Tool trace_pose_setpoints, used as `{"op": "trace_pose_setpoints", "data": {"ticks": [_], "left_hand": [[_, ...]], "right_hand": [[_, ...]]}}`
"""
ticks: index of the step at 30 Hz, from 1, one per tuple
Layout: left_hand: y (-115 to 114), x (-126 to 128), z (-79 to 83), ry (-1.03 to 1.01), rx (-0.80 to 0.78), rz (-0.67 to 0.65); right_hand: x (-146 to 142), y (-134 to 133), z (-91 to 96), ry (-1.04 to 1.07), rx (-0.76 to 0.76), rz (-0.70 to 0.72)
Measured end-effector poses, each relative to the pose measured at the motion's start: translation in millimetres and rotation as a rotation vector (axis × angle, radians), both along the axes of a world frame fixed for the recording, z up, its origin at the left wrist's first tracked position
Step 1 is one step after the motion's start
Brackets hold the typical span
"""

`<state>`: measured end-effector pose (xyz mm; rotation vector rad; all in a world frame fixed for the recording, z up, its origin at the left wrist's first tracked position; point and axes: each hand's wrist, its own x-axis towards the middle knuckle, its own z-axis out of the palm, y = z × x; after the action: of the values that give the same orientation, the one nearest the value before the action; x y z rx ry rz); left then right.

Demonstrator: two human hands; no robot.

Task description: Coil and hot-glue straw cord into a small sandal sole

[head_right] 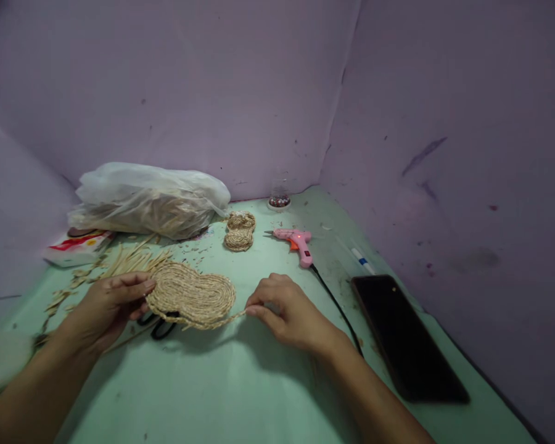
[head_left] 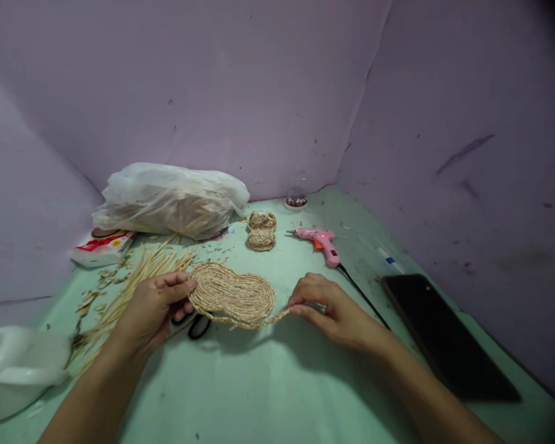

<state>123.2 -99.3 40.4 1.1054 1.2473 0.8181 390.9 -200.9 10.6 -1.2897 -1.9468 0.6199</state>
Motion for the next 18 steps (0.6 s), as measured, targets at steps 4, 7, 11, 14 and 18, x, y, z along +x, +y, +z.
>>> {"op": "trace_pose_setpoints", "data": {"ticks": [4, 7, 11, 14, 18], "left_hand": [[-0.9, 1.0, 0.3, 0.011, -0.022, -0.026], [-1.2, 2.1, 0.4, 0.009, -0.039, -0.060], [0.7, 1.7, -0.9, -0.010, -0.052, -0.049], [2.5, 0.6, -2.5, -0.021, -0.050, -0.030], [3.1, 0.9, -4.2, -0.008, -0.030, -0.014]], "right_hand": [[1.3, -0.2, -1.3, -0.035, 0.123, 0.003], [1.3, -0.9, 0.0, -0.057, 0.151, 0.027], [1.5, -2.1, 2.1, -0.062, 0.132, 0.059], [2.2, -3.7, 2.8, -0.035, 0.102, 0.052], [2.7, -5.7, 4.5, 0.010, 0.096, 0.053]]}}
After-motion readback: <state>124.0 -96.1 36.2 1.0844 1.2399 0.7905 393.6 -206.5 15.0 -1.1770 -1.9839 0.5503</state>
